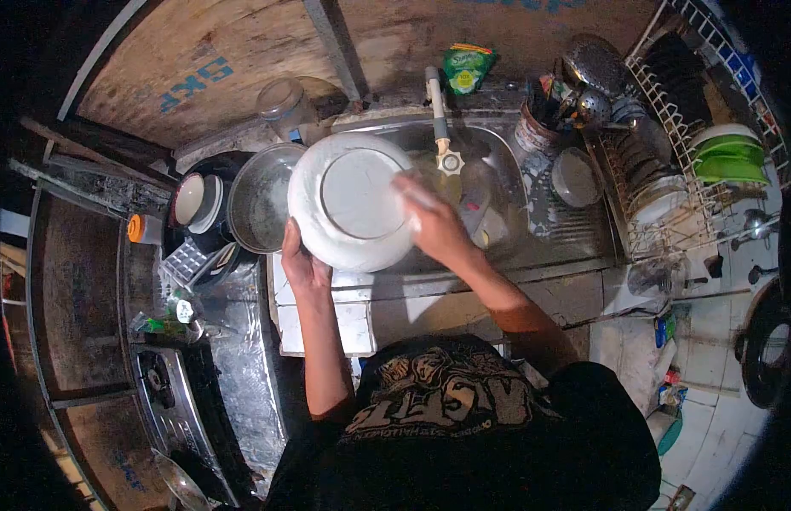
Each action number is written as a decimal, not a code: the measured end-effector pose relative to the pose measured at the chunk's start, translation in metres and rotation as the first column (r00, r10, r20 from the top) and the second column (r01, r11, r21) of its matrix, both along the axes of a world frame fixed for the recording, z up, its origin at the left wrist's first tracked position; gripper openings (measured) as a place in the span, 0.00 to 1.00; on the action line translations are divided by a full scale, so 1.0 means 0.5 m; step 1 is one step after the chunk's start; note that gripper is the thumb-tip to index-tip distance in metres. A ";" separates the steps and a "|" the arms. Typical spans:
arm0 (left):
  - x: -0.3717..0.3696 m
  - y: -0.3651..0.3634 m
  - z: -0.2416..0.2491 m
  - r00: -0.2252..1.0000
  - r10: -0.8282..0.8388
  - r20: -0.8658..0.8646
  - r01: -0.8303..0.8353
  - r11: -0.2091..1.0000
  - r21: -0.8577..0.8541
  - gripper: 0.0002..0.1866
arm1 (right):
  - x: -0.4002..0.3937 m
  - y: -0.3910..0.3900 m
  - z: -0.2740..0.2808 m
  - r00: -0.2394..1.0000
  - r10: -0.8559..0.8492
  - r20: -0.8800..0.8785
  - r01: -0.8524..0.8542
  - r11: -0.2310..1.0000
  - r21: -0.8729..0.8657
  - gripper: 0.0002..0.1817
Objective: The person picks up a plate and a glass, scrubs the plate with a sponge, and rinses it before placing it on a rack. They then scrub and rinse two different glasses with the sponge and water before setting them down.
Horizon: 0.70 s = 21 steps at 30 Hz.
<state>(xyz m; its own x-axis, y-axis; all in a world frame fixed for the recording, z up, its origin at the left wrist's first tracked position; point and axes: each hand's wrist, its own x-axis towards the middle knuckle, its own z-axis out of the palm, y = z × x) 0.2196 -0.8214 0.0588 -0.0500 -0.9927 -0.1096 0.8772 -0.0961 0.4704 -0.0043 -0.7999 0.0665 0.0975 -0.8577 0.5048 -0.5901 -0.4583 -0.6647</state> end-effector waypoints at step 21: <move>0.011 0.129 -0.243 0.984 -0.107 0.145 0.059 0.952 0.301 0.24 | -0.807 -0.051 -0.279 0.423 -0.807 -0.412 0.895 0.442 0.055 0.27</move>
<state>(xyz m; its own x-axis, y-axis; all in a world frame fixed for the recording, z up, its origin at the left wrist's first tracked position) 0.2251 -0.7570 -0.0628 -0.0892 -0.9081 -0.4093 0.7770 -0.3205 0.5418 -0.4080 -0.8256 -0.0730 -0.6570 -0.6557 0.3720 -0.7519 0.5344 -0.3860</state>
